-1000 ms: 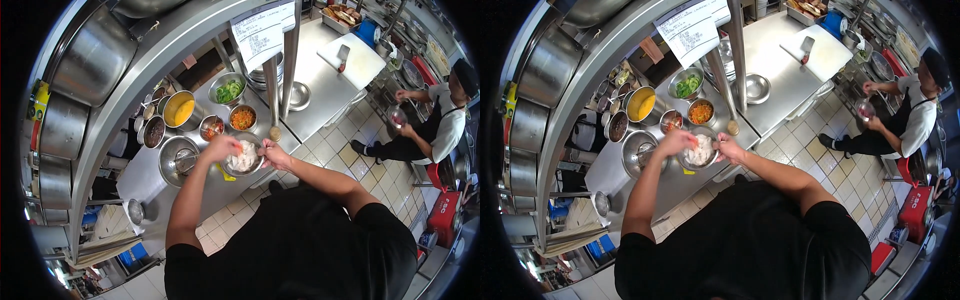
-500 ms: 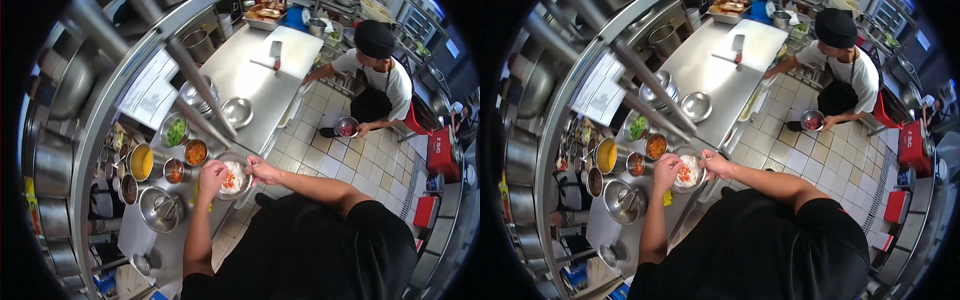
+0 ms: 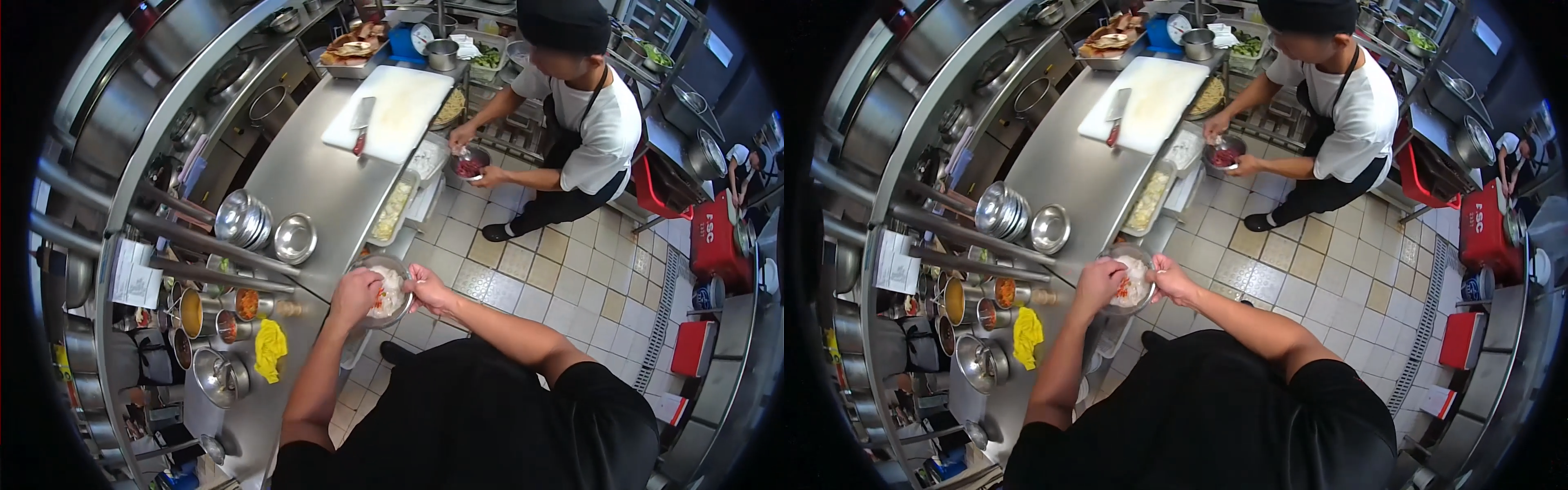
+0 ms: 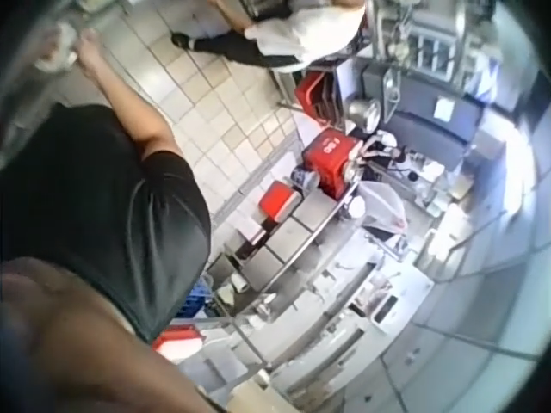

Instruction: Assembling food bowls with rice, protein, and vegetables in a professional kitchen prep area.

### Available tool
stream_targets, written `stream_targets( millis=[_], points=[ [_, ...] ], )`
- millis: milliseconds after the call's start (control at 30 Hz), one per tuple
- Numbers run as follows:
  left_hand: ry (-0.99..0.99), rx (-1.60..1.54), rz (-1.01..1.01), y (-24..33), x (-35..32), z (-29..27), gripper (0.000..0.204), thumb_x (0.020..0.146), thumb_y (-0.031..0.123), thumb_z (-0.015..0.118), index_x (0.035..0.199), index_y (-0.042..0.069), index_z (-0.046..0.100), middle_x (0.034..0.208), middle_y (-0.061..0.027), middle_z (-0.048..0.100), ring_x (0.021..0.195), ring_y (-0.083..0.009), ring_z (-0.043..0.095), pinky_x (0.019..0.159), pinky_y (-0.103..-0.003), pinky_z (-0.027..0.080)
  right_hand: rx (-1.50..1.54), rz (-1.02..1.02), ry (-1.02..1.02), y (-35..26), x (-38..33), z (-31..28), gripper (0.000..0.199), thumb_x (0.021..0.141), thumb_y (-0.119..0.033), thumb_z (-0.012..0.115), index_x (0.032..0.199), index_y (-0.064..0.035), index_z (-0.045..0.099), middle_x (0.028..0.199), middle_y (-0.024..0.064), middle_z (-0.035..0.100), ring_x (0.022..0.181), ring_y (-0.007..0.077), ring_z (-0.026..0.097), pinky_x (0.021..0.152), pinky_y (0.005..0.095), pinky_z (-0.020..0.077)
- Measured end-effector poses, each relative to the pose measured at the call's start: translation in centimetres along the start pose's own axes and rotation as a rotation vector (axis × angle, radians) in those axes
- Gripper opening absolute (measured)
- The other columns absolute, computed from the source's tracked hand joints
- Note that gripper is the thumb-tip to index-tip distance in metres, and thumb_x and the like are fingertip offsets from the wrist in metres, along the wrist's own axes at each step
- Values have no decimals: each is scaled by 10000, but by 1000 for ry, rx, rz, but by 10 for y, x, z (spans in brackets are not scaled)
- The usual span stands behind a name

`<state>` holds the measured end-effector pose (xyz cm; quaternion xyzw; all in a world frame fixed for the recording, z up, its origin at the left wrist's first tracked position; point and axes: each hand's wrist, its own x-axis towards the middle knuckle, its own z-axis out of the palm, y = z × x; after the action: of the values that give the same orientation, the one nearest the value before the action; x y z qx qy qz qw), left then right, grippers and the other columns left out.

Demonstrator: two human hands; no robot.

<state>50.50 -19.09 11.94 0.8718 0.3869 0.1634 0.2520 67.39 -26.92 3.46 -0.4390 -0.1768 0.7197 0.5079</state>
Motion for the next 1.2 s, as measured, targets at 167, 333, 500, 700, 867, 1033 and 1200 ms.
stream_targets(
  millis=[167,333,500,700,867,1033,1200],
  points=[
    [62,-15,118,57,68,61,103,833,98,641,881,36,708,874,-151,662,884,-343,626,782,-420,506,33,-85,128,-46,-1,-85,196,814,7,585,897,-97,440,719,20,529,494,127,569,388,282,542],
    [27,-77,270,75,127,104,110,816,93,664,897,36,712,919,-132,691,901,-329,636,817,-411,513,69,-101,226,-78,11,-150,196,824,6,588,913,-99,449,727,26,537,486,134,568,371,274,524],
    [-27,-269,34,28,206,156,123,852,62,637,946,37,711,902,-148,690,835,-276,682,758,-357,543,81,-114,354,-94,38,-204,201,831,30,575,882,-102,432,740,38,555,491,145,577,364,260,517],
    [-51,-263,-116,-120,374,295,136,850,85,631,958,59,708,900,-154,707,792,-261,696,718,-345,548,207,-113,507,-96,71,-264,163,852,15,568,917,-90,462,763,55,583,526,164,613,391,263,529],
    [-108,-265,-398,-244,509,414,182,811,205,601,869,124,753,892,-120,724,866,-298,692,776,-389,537,259,-101,623,-93,111,-308,203,820,73,549,868,-90,439,717,33,556,495,130,587,378,259,535],
    [-63,-307,-329,-295,597,495,255,821,197,596,1010,112,746,983,-137,730,954,-268,697,847,-372,530,260,-76,693,-84,172,-344,164,822,56,538,893,-73,466,743,32,561,522,121,592,394,255,535],
    [-355,-334,-589,-309,608,520,287,817,234,648,1042,81,737,1035,-166,718,1003,-295,681,882,-350,521,286,-34,691,-83,225,-370,155,819,50,524,921,-53,470,748,47,560,512,134,593,402,265,542]
  ],
)
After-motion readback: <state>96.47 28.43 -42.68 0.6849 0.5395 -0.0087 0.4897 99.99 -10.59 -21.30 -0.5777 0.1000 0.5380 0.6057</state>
